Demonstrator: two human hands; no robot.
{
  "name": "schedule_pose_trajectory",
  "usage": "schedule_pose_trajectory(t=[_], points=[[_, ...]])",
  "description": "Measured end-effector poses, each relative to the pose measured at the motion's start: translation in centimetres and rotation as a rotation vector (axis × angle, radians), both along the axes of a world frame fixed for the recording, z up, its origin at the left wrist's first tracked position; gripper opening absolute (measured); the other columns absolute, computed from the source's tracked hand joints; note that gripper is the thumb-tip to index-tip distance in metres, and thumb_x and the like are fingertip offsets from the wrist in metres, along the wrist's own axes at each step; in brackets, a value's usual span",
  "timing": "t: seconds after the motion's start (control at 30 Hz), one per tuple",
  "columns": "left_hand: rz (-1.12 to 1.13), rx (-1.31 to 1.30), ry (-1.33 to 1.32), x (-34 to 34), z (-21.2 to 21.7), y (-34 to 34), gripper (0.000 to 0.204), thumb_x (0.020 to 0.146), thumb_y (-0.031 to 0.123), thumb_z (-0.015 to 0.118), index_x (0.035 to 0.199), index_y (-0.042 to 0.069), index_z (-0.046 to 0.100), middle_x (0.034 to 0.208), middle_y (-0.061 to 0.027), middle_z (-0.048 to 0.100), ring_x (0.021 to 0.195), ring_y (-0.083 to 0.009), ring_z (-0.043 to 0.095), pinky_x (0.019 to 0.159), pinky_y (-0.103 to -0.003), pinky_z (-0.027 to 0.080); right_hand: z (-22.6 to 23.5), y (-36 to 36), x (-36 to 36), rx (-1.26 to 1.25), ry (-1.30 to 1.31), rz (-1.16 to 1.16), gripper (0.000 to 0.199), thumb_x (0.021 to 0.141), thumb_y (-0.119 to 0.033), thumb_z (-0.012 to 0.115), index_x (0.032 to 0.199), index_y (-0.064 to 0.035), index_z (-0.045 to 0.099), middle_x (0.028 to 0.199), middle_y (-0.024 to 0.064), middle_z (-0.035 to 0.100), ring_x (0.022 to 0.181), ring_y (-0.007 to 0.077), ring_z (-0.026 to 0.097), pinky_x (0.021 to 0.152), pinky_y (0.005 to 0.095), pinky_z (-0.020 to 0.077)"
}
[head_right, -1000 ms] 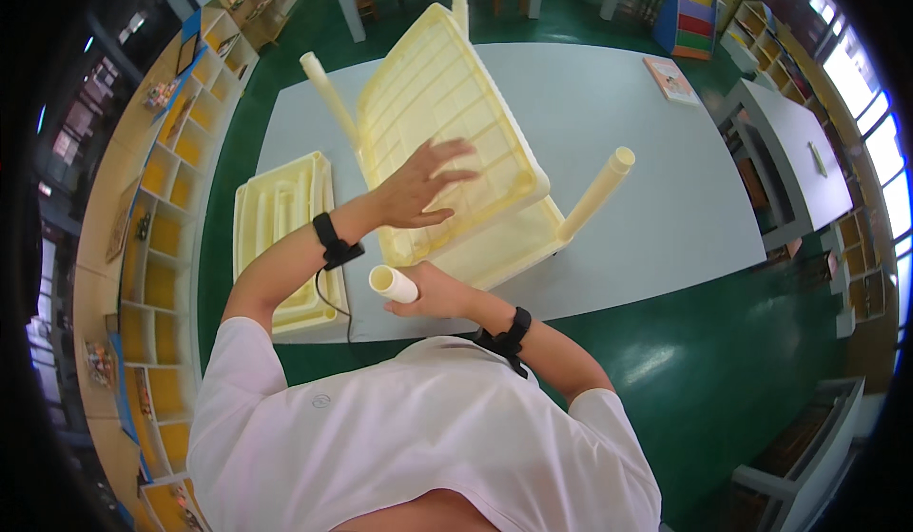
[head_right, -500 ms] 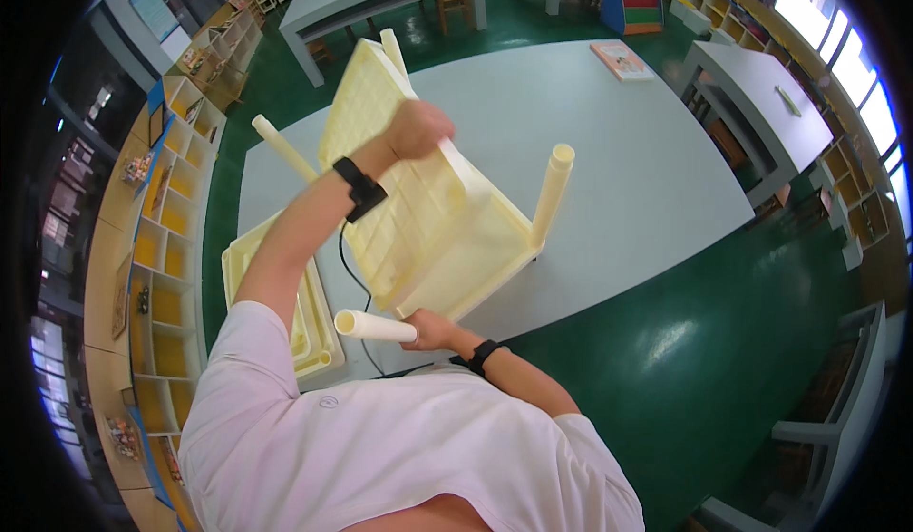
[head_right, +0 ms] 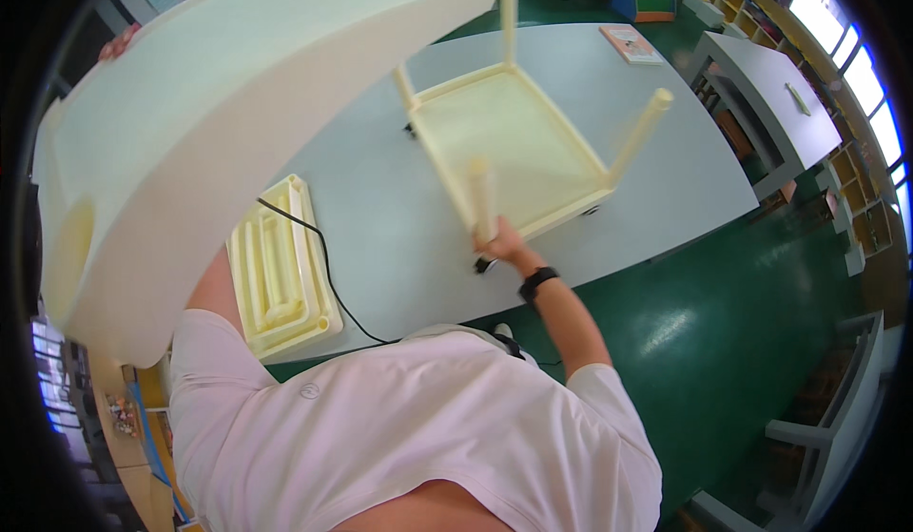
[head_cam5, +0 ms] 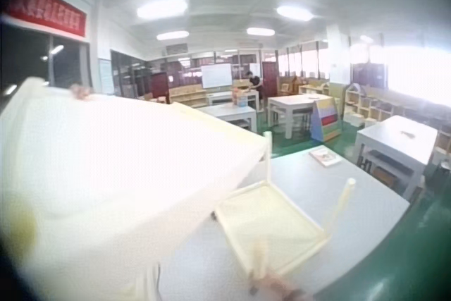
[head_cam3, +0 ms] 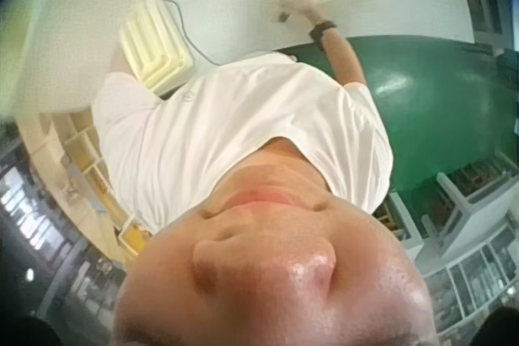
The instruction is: The person moves a plastic rolling cart onto a table and disassembles it by pulling the shelves and support pillars apart by hand.
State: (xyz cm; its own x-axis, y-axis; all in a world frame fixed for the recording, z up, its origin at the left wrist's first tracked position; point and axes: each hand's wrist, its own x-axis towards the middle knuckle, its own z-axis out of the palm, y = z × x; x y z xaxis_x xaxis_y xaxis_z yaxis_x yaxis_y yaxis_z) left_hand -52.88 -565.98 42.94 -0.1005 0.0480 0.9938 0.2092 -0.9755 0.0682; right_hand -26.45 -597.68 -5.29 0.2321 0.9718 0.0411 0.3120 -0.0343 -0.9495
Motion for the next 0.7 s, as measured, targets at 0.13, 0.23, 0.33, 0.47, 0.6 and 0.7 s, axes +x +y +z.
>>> schedule_pose_trajectory(t=[0.13,0.23,0.33,0.47,0.6,0.7], points=[[-0.095,-0.118,-0.056,-5.4,-2.6,-1.5,0.016,0.080,0.026,0.051,0.081,0.010,0.052,0.074,-0.0039,0.049,0.076,-0.0209,0.047,0.076,-0.033,0.042,1.2,-2.1,6.7,0.074,0.270,-0.081,0.006,0.065,-0.007,0.060,0.064,-0.0029,0.057,0.060,0.0066,0.058,0.054,0.0146,0.055,0.051,0.0272,0.0445],[-0.242,-0.227,-0.081,-6.4,-8.0,-2.8,0.018,0.081,0.028,0.050,0.082,0.010,0.050,0.075,-0.0036,0.047,0.078,-0.0200,0.045,0.078,-0.034,0.040,2.7,-3.7,9.8,0.108,0.255,-0.077,0.005,0.067,-0.004,0.056,0.063,-0.0012,0.054,0.061,0.0080,0.058,0.056,0.0151,0.056,0.052,0.0266,0.0446],[-0.414,-0.372,-0.087,-6.6,-17.1,-2.8,0.020,0.082,0.030,0.049,0.082,0.010,0.048,0.077,-0.0033,0.044,0.081,-0.0192,0.043,0.080,-0.034,0.039,2.9,-4.6,11.0,0.053,0.276,-0.053,0.005,0.067,-0.005,0.055,0.063,-0.0013,0.053,0.062,0.0085,0.058,0.058,0.0156,0.055,0.054,0.0264,0.0440],[-0.541,-0.496,-0.157,-6.7,-26.7,-3.8,0.022,0.084,0.032,0.048,0.083,0.010,0.046,0.078,-0.0029,0.042,0.083,-0.0182,0.041,0.083,-0.033,0.038,2.6,-5.8,11.9,0.092,0.329,-0.039,0.004,0.065,-0.005,0.053,0.063,-0.0021,0.052,0.062,0.0085,0.055,0.061,0.0162,0.055,0.055,0.0259,0.0431],[-0.735,-0.574,-0.271,-6.1,-28.9,-5.0,0.020,0.085,0.029,0.044,0.084,0.009,0.046,0.078,-0.0026,0.042,0.082,-0.0172,0.039,0.084,-0.032,0.036,1.8,-6.6,13.0,0.032,0.337,-0.105,0.002,0.064,-0.004,0.051,0.063,-0.0020,0.050,0.061,0.0086,0.054,0.062,0.0168,0.055,0.057,0.0260,0.0429],[-0.761,-0.588,-0.289,-6.4,-31.0,-6.7,0.018,0.084,0.027,0.044,0.084,0.009,0.046,0.078,-0.0025,0.042,0.084,-0.0169,0.040,0.089,-0.033,0.034,1.9,-7.5,12.8,0.021,0.354,-0.087,0.002,0.063,-0.003,0.051,0.062,-0.0024,0.049,0.059,0.0076,0.052,0.060,0.0170,0.054,0.056,0.0268,0.0426]])
